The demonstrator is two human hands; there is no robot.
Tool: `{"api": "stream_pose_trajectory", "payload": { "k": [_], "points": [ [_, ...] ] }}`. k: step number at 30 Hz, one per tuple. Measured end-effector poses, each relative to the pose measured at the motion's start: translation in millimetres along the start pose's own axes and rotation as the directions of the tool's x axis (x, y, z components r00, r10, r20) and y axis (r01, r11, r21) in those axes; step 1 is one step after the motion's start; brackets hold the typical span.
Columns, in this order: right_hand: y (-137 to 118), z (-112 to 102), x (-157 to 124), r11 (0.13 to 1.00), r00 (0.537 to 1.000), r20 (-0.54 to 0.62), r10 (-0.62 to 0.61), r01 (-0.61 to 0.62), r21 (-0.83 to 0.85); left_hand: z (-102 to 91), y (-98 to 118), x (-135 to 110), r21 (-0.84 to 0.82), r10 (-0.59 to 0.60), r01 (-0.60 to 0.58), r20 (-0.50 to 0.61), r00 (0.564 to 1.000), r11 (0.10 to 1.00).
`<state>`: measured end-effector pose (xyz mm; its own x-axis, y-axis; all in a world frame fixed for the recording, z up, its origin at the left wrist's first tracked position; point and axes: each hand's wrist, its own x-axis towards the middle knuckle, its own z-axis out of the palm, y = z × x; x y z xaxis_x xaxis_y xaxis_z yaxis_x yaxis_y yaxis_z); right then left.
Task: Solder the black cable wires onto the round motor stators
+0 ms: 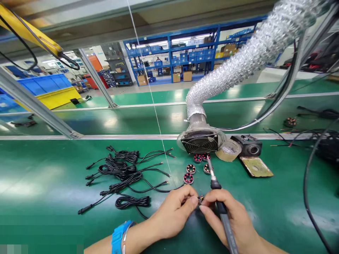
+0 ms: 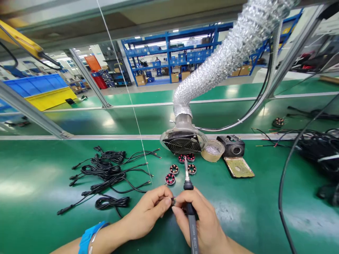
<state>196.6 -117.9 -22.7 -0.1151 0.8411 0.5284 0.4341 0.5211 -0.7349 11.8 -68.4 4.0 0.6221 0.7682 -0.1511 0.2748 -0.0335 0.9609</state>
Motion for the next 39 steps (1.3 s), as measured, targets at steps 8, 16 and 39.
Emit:
{"api": "stream_pose_trajectory", "payload": {
  "k": [8, 16, 39],
  "points": [
    [0, 2, 4, 0.993, 0.991, -0.075, 0.113, -0.111, 0.028, 5.7, 0, -1, 0.089, 0.018, -0.016, -0.020, 1.000, 0.996],
    [4, 6, -3, 0.998, 0.993, -0.111, 0.050, -0.045, 0.045, 6.9, 0, 1, 0.069, -0.028, 0.032, -0.054, 0.998, 0.997],
    [20, -17, 15, 0.979, 0.967, 0.163, -0.197, 0.204, -0.025, -7.2, 9, 0, 0.331, -0.034, 0.023, 0.028, 0.999, 0.943]
  ]
}}
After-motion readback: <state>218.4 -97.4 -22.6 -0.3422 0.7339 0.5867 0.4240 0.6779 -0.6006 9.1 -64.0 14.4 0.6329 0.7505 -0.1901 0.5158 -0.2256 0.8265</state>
